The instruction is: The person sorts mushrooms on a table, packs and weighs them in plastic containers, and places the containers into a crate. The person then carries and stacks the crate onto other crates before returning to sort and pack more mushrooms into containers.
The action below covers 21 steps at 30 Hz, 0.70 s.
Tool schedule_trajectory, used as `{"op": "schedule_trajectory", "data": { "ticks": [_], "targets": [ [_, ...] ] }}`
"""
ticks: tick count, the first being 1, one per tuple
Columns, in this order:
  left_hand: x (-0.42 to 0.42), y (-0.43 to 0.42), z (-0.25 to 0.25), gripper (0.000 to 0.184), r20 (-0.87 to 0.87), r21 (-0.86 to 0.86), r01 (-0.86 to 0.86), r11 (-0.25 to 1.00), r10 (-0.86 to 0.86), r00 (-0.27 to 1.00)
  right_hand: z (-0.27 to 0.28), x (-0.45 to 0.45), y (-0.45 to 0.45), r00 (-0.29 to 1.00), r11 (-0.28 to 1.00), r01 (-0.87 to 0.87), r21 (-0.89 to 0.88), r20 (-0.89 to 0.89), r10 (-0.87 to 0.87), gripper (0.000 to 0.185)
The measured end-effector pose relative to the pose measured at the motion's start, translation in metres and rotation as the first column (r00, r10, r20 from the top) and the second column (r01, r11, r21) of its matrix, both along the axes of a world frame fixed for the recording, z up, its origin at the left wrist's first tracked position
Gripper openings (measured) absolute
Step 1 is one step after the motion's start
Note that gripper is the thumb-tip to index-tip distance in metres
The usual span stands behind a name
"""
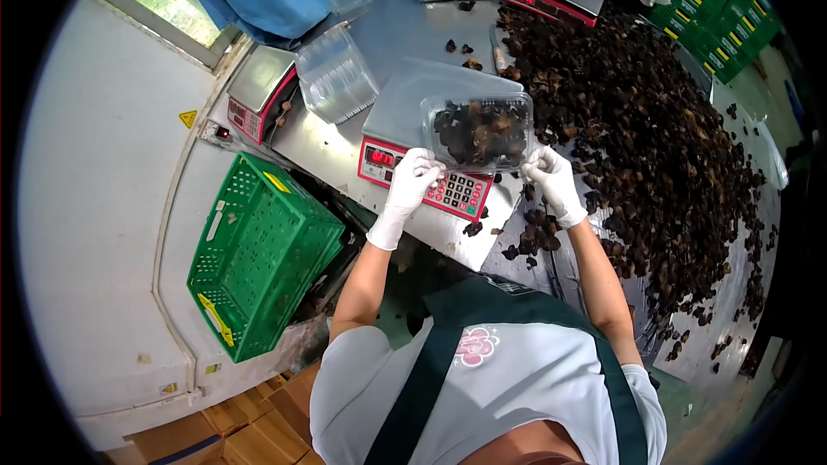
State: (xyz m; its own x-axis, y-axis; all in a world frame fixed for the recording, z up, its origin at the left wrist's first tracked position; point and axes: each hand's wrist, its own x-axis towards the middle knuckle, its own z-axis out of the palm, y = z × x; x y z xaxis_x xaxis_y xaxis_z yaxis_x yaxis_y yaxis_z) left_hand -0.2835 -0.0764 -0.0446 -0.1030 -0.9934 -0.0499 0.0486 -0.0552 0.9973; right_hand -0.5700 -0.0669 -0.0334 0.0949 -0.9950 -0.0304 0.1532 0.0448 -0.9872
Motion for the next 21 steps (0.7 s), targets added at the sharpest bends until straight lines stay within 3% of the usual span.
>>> {"op": "schedule_trajectory", "data": {
  "ticks": [1, 2, 3, 5, 6, 7, 10, 11, 13, 16, 21],
  "targets": [
    [0.001, 0.004, 0.001, 0.026, -0.016, -0.030, 0.090, 0.995, -0.091, 0.996, 0.005, -0.005, 0.009, 0.980, 0.997, 0.050, -0.062, -0.188, -0.061, 0.007],
    [0.003, 0.008, 0.003, 0.034, 0.176, -0.057, 0.091, 0.994, -0.080, 0.981, 0.011, -0.009, 0.017, 0.955, 0.991, 0.062, -0.123, -0.280, -0.094, 0.008],
    [-0.004, 0.017, 0.022, 0.034, 0.178, -0.051, 0.100, 0.994, -0.090, 0.980, 0.019, -0.011, 0.025, 0.921, 0.981, 0.068, -0.182, -0.367, -0.132, 0.010],
    [-0.019, 0.038, 0.053, 0.040, 0.544, -0.294, 0.075, 0.953, 0.102, 0.833, 0.033, -0.016, 0.034, 0.771, 0.777, -0.011, -0.629, -0.500, -0.394, 0.016],
    [-0.020, 0.038, 0.051, 0.047, 0.568, -0.592, 0.187, 0.784, 0.242, 0.787, 0.042, -0.017, 0.039, 0.725, 0.705, -0.069, -0.706, -0.521, -0.450, 0.018],
    [-0.026, 0.042, 0.049, 0.046, 0.457, -0.692, 0.133, 0.709, 0.288, 0.842, 0.052, -0.017, 0.045, 0.678, 0.625, -0.134, -0.769, -0.531, -0.508, 0.020],
    [-0.017, 0.046, 0.033, 0.034, 0.433, -0.822, 0.148, 0.549, 0.435, 0.789, 0.063, -0.018, 0.062, 0.639, 0.523, -0.193, -0.830, -0.511, -0.575, 0.026],
    [-0.018, 0.050, 0.030, 0.032, 0.378, -0.845, 0.123, 0.520, 0.418, 0.826, 0.063, -0.019, 0.065, 0.634, 0.495, -0.207, -0.844, -0.501, -0.589, 0.025],
    [-0.016, 0.058, 0.016, 0.021, 0.265, -0.826, 0.057, 0.561, 0.296, 0.918, 0.063, -0.018, 0.072, 0.640, 0.465, -0.187, -0.865, -0.467, -0.611, 0.026],
    [-0.017, 0.064, 0.018, 0.032, 0.262, -0.873, 0.052, 0.485, 0.376, 0.889, 0.062, -0.017, 0.081, 0.641, 0.430, -0.157, -0.889, -0.423, -0.640, 0.028],
    [-0.016, 0.072, 0.032, 0.031, 0.298, -0.892, 0.111, 0.439, 0.384, 0.874, 0.055, -0.016, 0.091, 0.637, 0.422, -0.074, -0.904, -0.369, -0.677, 0.029]
  ]
}}
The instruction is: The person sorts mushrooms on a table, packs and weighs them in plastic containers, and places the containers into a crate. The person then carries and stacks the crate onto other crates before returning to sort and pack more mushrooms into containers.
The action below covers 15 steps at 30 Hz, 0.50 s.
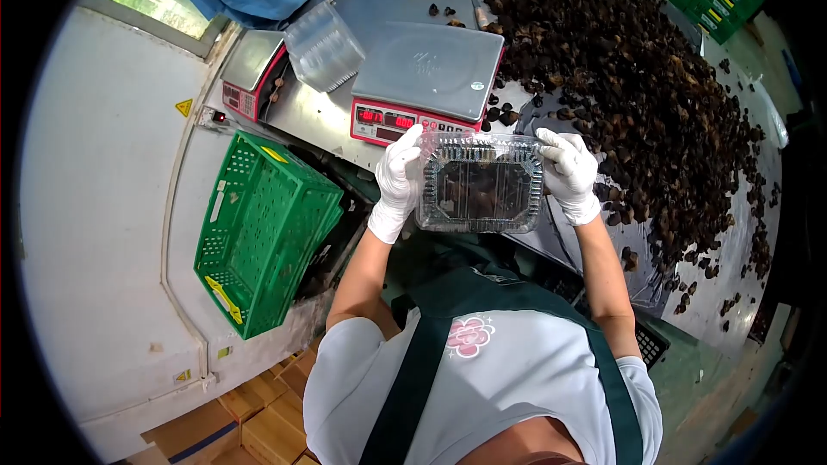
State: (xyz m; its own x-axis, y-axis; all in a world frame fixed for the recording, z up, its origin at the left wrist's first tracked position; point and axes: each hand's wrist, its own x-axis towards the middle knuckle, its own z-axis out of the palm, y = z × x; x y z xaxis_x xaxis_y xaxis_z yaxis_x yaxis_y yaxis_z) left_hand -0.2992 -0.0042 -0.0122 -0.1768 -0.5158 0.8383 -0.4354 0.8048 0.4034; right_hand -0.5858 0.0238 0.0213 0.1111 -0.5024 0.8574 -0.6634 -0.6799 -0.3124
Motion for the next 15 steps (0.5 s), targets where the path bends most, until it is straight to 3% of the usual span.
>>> {"op": "schedule_trajectory", "data": {
  "ticks": [7, 15],
  "targets": [
    [0.010, 0.001, 0.011, 0.042, 0.126, -0.060, -0.035, 0.998, 0.042, 0.991, -0.004, 0.014, 0.009, 0.997, 0.999, 0.024, 0.036, 0.074, -0.027, 0.029],
    [0.080, -0.013, 0.010, 0.047, 0.104, -0.139, -0.087, 0.987, 0.101, 0.989, 0.004, 0.074, -0.015, 0.998, 0.999, 0.030, -0.044, -0.052, -0.033, 0.029]
  ]
}}
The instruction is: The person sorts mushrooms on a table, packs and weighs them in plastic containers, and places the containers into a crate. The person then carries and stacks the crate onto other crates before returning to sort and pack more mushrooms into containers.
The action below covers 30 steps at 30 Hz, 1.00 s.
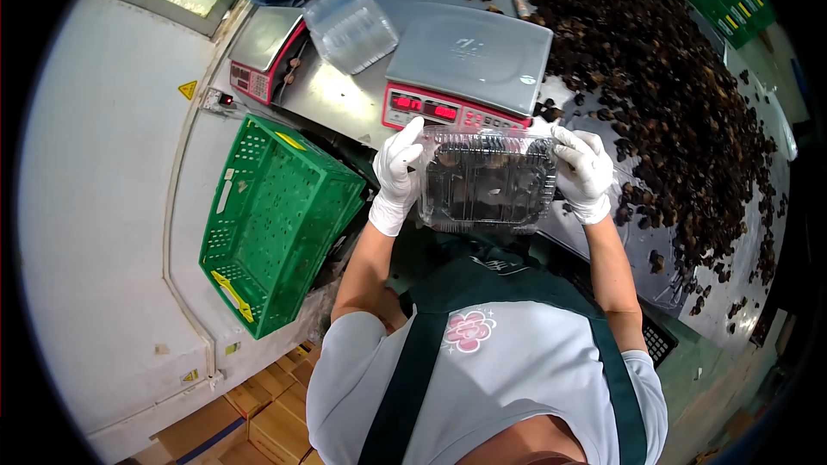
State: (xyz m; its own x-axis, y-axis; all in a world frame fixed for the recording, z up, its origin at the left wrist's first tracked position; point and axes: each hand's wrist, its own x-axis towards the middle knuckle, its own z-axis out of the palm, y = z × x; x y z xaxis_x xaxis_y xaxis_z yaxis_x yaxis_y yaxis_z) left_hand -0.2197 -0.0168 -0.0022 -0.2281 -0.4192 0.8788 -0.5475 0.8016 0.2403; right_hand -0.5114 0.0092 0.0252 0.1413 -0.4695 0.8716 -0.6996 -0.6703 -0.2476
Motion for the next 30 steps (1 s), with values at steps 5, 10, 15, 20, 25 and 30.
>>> {"op": "schedule_trajectory", "data": {
  "ticks": [5, 10, 15, 20, 25, 30],
  "targets": [
    [0.049, -0.023, 0.017, 0.046, -0.950, 0.268, 0.891, 0.366, 0.251, 0.183, -0.008, 0.065, -0.035, 0.991, 0.945, -0.094, 0.312, 0.123, 0.058, 0.025],
    [0.097, -0.014, -0.013, 0.082, -0.983, 0.132, 0.953, 0.271, -0.086, 0.161, -0.077, 0.145, -0.068, 0.723, 0.224, -0.684, 0.694, 0.685, 0.086, 0.009],
    [0.174, -0.009, -0.034, 0.064, -0.930, 0.047, 0.788, 0.614, 0.314, -0.189, -0.014, 0.247, -0.075, 0.865, 0.135, -0.280, 0.951, 0.188, 0.465, 0.044],
    [0.325, -0.008, -0.028, 0.053, -0.818, 0.529, 0.432, 0.731, 0.575, 0.028, -0.033, 0.259, -0.092, 0.845, 0.298, -0.428, 0.853, 0.262, 0.466, 0.030],
    [0.442, -0.027, -0.130, 0.054, -0.627, 0.649, 0.416, 0.637, 0.758, -0.182, -0.047, 0.222, -0.101, 0.894, 0.297, -0.400, 0.867, 0.298, 0.334, 0.024],
    [0.449, -0.081, -0.211, 0.072, -0.139, 0.990, -0.017, 0.139, 0.990, 0.021, -0.034, 0.198, -0.103, 0.959, 0.229, -0.272, 0.935, 0.245, 0.141, 0.022]
  ]
}}
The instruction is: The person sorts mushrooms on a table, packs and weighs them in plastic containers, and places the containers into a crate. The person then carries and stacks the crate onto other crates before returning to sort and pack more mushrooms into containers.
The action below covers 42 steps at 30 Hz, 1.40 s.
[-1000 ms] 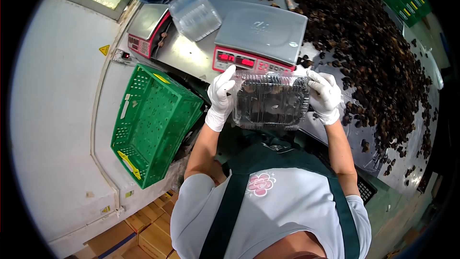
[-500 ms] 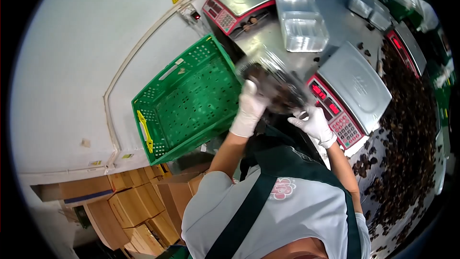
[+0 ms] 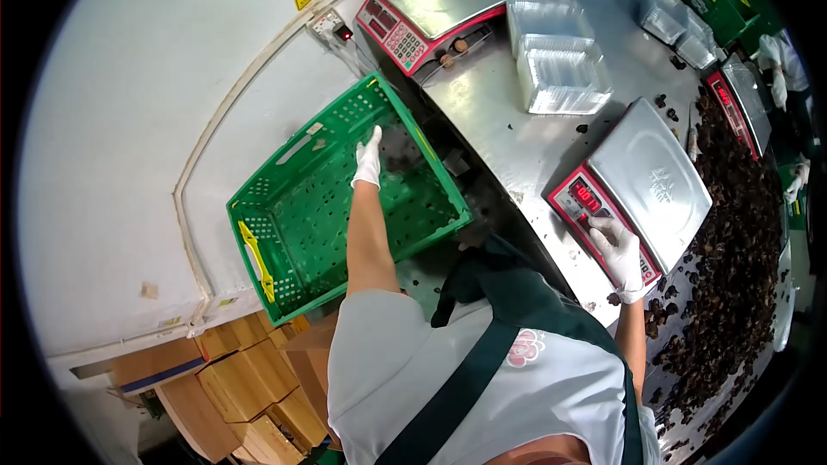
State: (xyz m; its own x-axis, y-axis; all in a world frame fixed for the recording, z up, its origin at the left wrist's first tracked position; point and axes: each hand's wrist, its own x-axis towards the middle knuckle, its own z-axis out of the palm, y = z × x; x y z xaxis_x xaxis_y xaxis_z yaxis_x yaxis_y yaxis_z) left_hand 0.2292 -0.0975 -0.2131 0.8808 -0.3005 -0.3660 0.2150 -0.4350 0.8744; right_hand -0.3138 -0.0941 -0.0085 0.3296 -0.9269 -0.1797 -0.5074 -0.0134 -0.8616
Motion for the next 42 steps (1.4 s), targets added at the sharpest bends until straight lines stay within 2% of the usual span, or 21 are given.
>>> {"op": "schedule_trajectory", "data": {
  "ticks": [1, 2, 3, 4, 5, 6, 9, 12, 15, 17, 18, 19, 21, 22, 25, 30, 33, 37, 40, 41, 42],
  "targets": [
    [-0.003, -0.006, -0.004, 0.073, 0.010, 0.035, 0.075, 0.997, -0.075, 0.997, -0.007, -0.009, 0.001, 0.999, 0.999, 0.033, -0.030, 0.031, -0.033, 0.022],
    [-0.017, -0.011, 0.007, 0.066, -0.025, -0.114, 0.114, 0.987, -0.118, 0.993, -0.006, -0.016, 0.002, 0.997, 0.997, 0.074, -0.030, -0.001, -0.074, 0.021],
    [-0.011, -0.018, -0.008, 0.066, -0.029, -0.115, 0.125, 0.985, -0.129, 0.991, -0.003, -0.022, 0.003, 0.993, 0.993, 0.115, -0.030, -0.034, -0.116, 0.021],
    [0.001, -0.024, -0.028, 0.058, 0.033, -0.069, -0.021, 0.997, 0.023, 0.999, 0.006, -0.026, 0.006, 0.985, 0.987, 0.158, 0.027, -0.078, -0.156, 0.021],
    [-0.001, -0.031, -0.022, 0.049, 0.103, -0.032, -0.168, 0.985, 0.171, 0.980, 0.001, -0.034, 0.008, 0.984, 0.983, 0.169, -0.077, -0.046, -0.173, 0.021],
    [-0.010, -0.037, -0.010, 0.035, 0.153, -0.202, -0.290, 0.936, 0.322, 0.934, -0.001, -0.042, 0.011, 0.977, 0.976, 0.210, -0.050, -0.036, -0.212, 0.020],
    [-0.032, -0.070, 0.056, 0.015, 0.466, -0.595, -0.078, 0.800, 0.423, 0.777, -0.002, -0.057, 0.022, 0.939, 0.939, 0.344, 0.003, -0.006, -0.344, 0.019],
    [-0.111, -0.105, 0.165, 0.014, 0.606, -0.634, 0.274, 0.723, 0.245, 0.757, 0.008, -0.066, 0.027, 0.921, 0.925, 0.373, -0.065, -0.090, -0.378, 0.018],
    [-0.191, -0.137, 0.208, 0.017, 0.702, -0.361, 0.752, 0.551, -0.370, 0.608, 0.019, -0.070, 0.034, 0.898, 0.908, 0.403, -0.115, -0.141, -0.416, 0.017],
    [-0.238, -0.158, 0.201, 0.022, 0.844, -0.096, 0.938, 0.334, -0.473, 0.254, 0.022, -0.072, 0.041, 0.879, 0.887, 0.456, -0.072, -0.119, -0.462, 0.018],
    [-0.261, -0.162, 0.197, 0.030, 0.826, -0.045, 0.975, 0.218, -0.541, 0.160, 0.011, -0.080, 0.045, 0.877, 0.883, 0.464, -0.068, -0.104, -0.469, 0.018],
    [-0.272, -0.171, 0.184, 0.033, 0.864, 0.180, 0.966, 0.186, -0.499, -0.065, -0.002, -0.089, 0.051, 0.868, 0.873, 0.484, -0.064, -0.090, -0.488, 0.019],
    [-0.288, -0.189, 0.160, 0.030, 0.835, 0.420, 0.875, 0.241, -0.480, -0.268, 0.003, -0.093, 0.065, 0.853, 0.854, 0.508, -0.110, -0.071, -0.517, 0.019],
    [-0.295, -0.187, 0.176, 0.023, 0.730, 0.570, 0.804, 0.168, -0.553, -0.402, 0.004, -0.097, 0.073, 0.837, 0.834, 0.533, -0.141, -0.056, -0.544, 0.019],
    [-0.281, -0.211, 0.148, 0.014, 0.825, 0.471, 0.865, 0.172, -0.433, -0.363, -0.006, -0.115, 0.101, 0.769, 0.774, 0.610, -0.169, -0.111, -0.630, 0.023],
    [-0.283, -0.204, 0.164, 0.026, 0.564, 0.747, 0.636, 0.194, -0.692, -0.451, -0.031, -0.148, 0.151, 0.682, 0.699, 0.691, -0.187, -0.153, -0.715, 0.023],
    [-0.288, -0.207, 0.169, 0.014, 0.590, 0.705, 0.662, 0.257, -0.730, -0.345, -0.031, -0.165, 0.173, 0.648, 0.672, 0.732, -0.114, -0.191, -0.738, 0.023],
    [-0.285, -0.215, 0.185, 0.023, 0.648, 0.654, 0.653, 0.383, -0.728, -0.223, -0.038, -0.202, 0.205, 0.614, 0.628, 0.766, -0.139, -0.130, -0.778, 0.023],
    [-0.285, -0.217, 0.210, 0.021, 0.856, 0.375, 0.710, 0.597, -0.517, -0.017, -0.040, -0.239, 0.233, 0.561, 0.596, 0.793, -0.128, -0.229, -0.795, 0.022],
    [-0.293, -0.212, 0.228, 0.020, 0.904, 0.259, 0.708, 0.657, -0.422, 0.061, -0.043, -0.255, 0.242, 0.551, 0.555, 0.832, 0.004, -0.124, -0.825, 0.023],
    [-0.310, -0.199, 0.242, 0.019, 0.911, 0.220, 0.731, 0.646, -0.405, 0.084, -0.049, -0.269, 0.251, 0.506, 0.514, 0.858, -0.029, -0.130, -0.853, 0.023]
  ]
}}
